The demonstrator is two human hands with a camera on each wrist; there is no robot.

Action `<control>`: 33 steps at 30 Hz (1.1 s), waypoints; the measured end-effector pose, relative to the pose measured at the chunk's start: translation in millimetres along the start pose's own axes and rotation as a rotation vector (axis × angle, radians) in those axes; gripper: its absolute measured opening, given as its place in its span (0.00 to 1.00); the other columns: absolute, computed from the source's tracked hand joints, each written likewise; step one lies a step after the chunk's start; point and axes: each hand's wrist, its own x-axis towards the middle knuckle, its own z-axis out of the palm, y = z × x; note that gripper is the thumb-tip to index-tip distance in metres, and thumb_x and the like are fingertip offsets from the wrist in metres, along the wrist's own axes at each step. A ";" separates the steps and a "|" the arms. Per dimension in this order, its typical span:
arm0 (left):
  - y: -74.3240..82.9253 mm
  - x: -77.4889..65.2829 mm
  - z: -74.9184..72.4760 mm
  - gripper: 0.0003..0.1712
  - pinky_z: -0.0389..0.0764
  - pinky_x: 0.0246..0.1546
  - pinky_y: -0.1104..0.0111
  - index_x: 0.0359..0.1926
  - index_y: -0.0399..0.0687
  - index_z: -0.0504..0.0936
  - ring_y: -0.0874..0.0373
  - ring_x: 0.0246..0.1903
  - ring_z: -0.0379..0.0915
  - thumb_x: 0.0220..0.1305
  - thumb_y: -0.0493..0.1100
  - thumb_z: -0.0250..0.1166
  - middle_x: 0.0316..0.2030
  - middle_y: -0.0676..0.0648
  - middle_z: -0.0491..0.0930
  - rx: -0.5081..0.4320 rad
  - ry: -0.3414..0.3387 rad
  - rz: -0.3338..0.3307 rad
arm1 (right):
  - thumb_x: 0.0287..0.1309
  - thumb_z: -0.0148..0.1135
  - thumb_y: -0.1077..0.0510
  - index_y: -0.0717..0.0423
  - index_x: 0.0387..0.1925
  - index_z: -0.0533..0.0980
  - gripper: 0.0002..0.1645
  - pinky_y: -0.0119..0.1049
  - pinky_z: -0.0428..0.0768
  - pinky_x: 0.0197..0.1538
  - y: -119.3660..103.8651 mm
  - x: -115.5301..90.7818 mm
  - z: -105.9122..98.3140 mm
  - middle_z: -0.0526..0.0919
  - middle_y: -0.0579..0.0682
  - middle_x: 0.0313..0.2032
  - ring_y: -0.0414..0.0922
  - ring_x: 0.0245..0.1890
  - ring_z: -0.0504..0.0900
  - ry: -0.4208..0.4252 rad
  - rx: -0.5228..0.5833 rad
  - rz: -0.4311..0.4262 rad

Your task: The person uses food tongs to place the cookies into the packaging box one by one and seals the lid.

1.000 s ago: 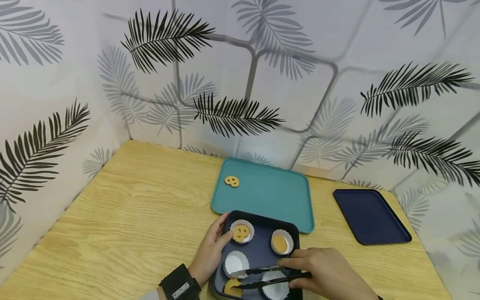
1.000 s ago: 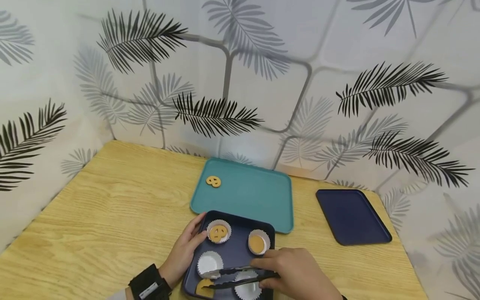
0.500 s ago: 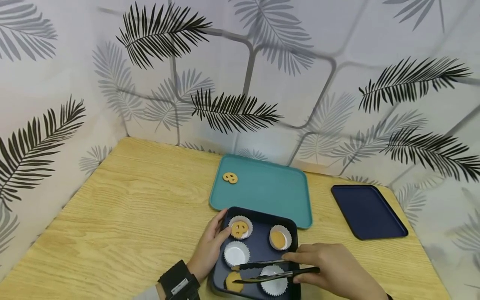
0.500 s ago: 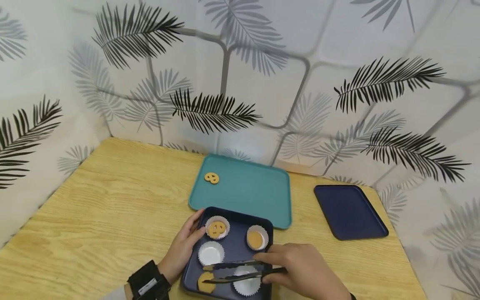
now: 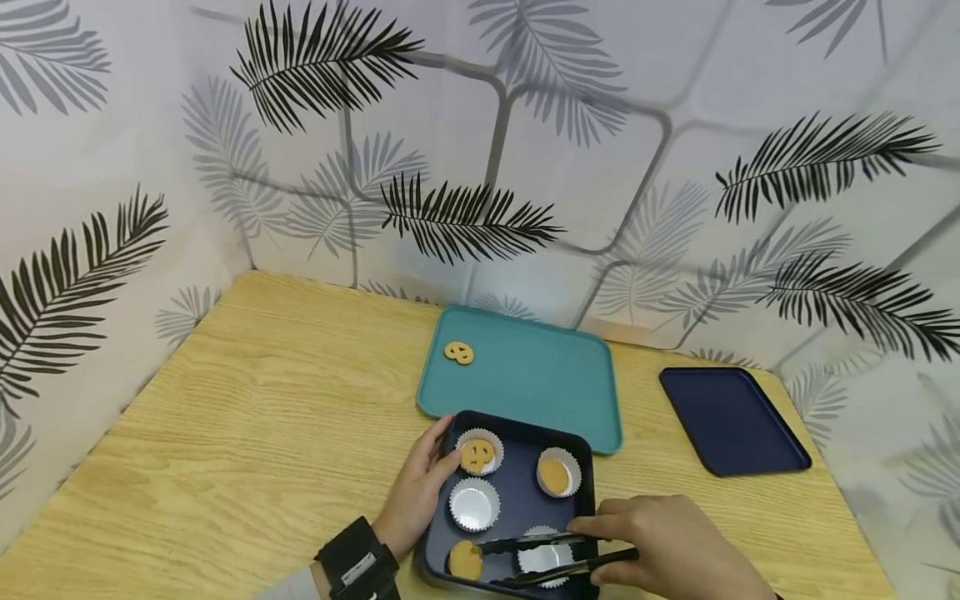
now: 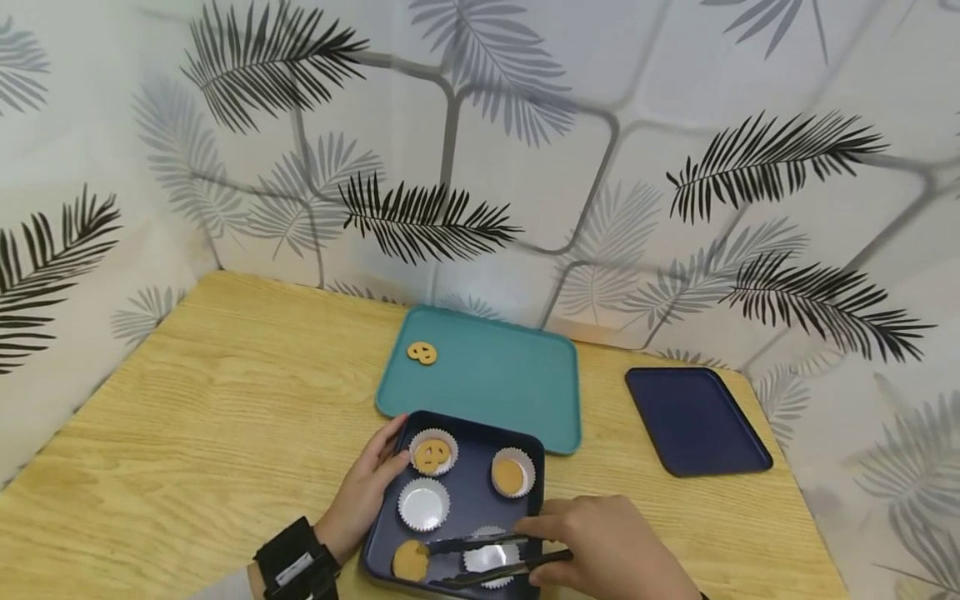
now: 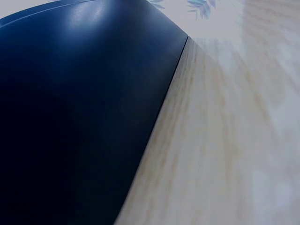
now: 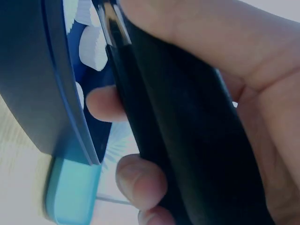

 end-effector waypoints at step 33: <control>1.1 0.3 0.1 0.31 0.45 0.74 0.53 0.74 0.42 0.53 0.47 0.74 0.41 0.74 0.38 0.50 0.75 0.41 0.48 0.015 -0.004 0.001 | 0.48 0.70 0.38 0.33 0.55 0.79 0.29 0.23 0.69 0.23 4.7 15.3 19.1 0.81 0.34 0.36 0.27 0.25 0.73 0.287 -0.185 0.039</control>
